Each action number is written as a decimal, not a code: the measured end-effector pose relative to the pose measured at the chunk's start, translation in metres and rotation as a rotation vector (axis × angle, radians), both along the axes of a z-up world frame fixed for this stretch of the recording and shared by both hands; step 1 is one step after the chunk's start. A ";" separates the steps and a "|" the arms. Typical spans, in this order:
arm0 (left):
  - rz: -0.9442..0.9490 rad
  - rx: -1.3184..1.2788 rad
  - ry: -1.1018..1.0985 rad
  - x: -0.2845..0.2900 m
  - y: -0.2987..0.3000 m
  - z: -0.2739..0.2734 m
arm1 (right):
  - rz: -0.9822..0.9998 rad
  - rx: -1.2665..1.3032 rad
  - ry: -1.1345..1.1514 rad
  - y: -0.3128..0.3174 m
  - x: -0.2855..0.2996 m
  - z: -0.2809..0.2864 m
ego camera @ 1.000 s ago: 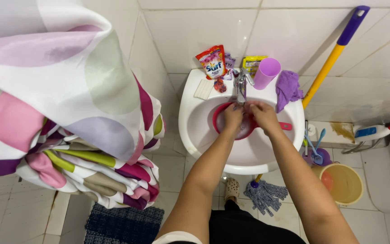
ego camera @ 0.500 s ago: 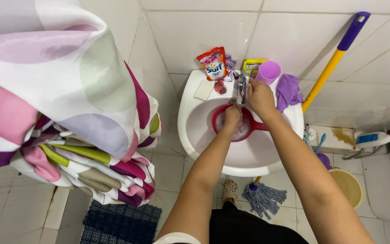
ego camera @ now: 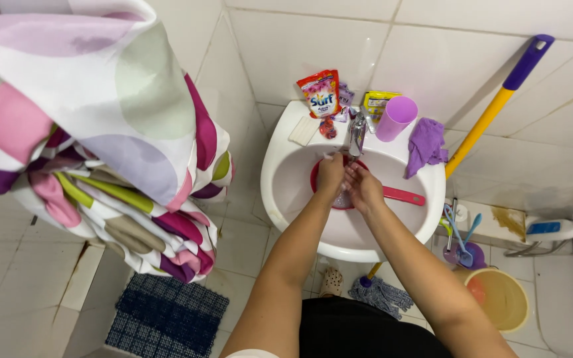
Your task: Washing a cleaning cloth in a sink and scrubbing a toilet bowl with a brush.
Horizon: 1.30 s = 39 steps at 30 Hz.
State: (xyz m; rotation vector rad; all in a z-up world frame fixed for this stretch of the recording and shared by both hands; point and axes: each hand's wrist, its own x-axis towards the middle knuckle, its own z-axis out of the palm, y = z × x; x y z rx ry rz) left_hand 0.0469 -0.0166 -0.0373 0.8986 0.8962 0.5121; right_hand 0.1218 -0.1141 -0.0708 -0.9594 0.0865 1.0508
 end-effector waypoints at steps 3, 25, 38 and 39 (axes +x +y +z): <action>0.013 0.460 0.257 0.017 0.003 -0.064 | 0.137 -0.117 0.168 0.028 0.000 0.028; -0.205 -0.443 -0.363 0.033 -0.006 -0.039 | 0.121 -0.381 -1.237 -0.016 0.040 0.129; -0.090 1.049 0.305 0.005 0.027 -0.076 | 0.211 -0.434 -1.498 -0.004 0.009 0.106; -0.105 1.182 0.463 -0.003 0.027 -0.062 | 0.282 -0.551 -1.401 -0.007 0.012 0.075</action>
